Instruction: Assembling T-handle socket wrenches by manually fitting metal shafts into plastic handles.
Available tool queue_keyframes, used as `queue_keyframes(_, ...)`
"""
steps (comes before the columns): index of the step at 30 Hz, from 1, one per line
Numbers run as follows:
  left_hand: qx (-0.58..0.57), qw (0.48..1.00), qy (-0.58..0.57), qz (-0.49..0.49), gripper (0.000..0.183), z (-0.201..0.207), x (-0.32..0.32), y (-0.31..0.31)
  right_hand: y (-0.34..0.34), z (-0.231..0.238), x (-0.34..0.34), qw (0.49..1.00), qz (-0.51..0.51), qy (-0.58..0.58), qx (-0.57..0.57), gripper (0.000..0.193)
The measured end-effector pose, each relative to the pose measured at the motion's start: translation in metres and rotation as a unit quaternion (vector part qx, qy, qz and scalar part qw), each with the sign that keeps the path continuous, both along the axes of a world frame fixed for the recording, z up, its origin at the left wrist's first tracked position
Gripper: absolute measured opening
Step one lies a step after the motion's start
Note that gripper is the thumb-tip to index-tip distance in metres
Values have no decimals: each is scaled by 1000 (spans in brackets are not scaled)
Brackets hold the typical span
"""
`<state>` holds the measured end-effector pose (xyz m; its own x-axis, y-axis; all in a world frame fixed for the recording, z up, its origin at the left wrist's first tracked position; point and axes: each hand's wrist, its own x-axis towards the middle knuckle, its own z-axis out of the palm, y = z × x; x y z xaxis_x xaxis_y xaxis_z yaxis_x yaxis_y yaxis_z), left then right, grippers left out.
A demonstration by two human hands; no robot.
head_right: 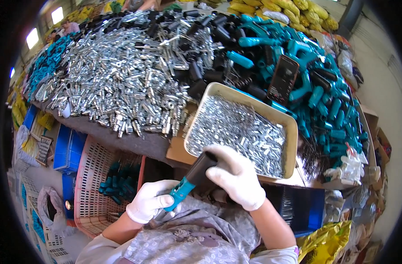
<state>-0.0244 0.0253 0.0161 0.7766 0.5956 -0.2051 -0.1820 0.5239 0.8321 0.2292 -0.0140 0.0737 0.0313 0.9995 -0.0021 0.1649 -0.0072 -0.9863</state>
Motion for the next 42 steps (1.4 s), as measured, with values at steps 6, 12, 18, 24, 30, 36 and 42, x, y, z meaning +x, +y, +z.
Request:
queue_keyframes(6, -38, 993, -7, -110, 64, -13, 32, -14, -65, -32, -11, 938, -55, -302, 162, 65)
queue_keyframes(12, 389, 904, 152, -92, 71, -6, 65, -34, -99, -31, -5, 933, -68, -347, 68, 38)
queue_keyframes(18, 470, 851, 176, -153, 53, 16, 95, -48, -111, -37, 119, 873, -283, -363, 159, 6)
queue_keyframes(24, 459, 856, 192, -141, 53, 8, 98, -56, -89, -70, 205, 777, -330, -520, 131, 9)
queue_keyframes(30, 491, 836, 203, -136, 55, 15, 104, -59, -53, -82, 204, 704, -315, -636, 10, 12)
queue_keyframes(36, 469, 847, 200, -152, 55, 13, 104, -57, -45, -82, 199, 677, -310, -668, -4, 6)
queue_keyframes(42, 475, 854, 183, -102, 57, 9, 89, -55, -51, -70, 211, 714, -399, -574, 41, 13)
